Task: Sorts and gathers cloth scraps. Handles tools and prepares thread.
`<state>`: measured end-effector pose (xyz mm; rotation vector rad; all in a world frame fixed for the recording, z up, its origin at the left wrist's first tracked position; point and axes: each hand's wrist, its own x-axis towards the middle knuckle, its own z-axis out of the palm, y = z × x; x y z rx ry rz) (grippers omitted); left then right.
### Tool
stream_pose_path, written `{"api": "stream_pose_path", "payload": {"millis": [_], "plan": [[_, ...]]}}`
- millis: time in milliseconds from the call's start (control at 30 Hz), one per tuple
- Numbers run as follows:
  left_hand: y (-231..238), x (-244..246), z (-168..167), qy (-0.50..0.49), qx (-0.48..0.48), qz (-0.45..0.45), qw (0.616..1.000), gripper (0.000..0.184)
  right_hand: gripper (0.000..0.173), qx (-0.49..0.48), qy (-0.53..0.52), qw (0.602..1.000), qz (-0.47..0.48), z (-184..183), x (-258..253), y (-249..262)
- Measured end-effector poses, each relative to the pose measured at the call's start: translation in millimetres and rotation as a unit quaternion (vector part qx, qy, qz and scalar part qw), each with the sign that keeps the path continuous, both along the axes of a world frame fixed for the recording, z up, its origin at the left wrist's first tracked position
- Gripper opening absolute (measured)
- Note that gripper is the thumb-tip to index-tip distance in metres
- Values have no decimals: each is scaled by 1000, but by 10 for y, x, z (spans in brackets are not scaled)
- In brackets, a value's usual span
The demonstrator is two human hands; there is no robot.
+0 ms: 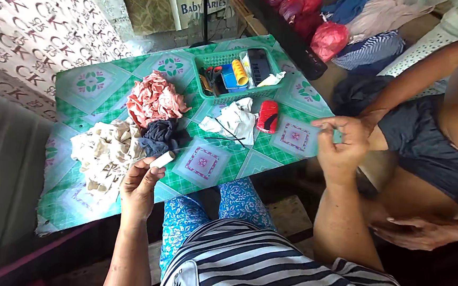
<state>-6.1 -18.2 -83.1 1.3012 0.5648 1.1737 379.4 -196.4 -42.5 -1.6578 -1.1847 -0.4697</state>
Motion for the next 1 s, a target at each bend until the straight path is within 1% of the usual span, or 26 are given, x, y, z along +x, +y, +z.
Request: {"api": "stream_pose_path", "payload": {"millis": [133,233,367,467,600,700,800,867,933,1000], "plan": [[1,-68,3,3,-15,24,1000,18,22,-1,23,1000,-17,-61,181,-209],[19,-112,0,7,-17,35,999,19,25,-15,60,996,-61,-112,249,-365],[34,-146,-20,1,-17,41,999,19,27,-53,65,988,-130,-190,373,-619],[35,-165,-36,-2,-24,42,999,20,28,-83,73,977,-182,-231,424,-778],[54,-160,-66,-8,-16,19,1000,18,30,-120,93,960,-236,-344,513,-976],[52,-147,-79,5,-14,21,1000,19,34,-180,127,938,-266,-430,568,-1092],[45,-136,-94,15,-14,18,1000,19,32,-241,147,923,-261,-500,578,-1151],[27,-129,-99,19,-17,16,1000,19,31,-295,169,915,-218,-539,604,-1192],[8,-122,-104,31,-21,14,999,19,36,-346,197,903,-163,-597,664,-1236],[-16,-109,-110,49,-20,14,999,20,38,-338,192,909,-151,-599,676,-1251]]}}
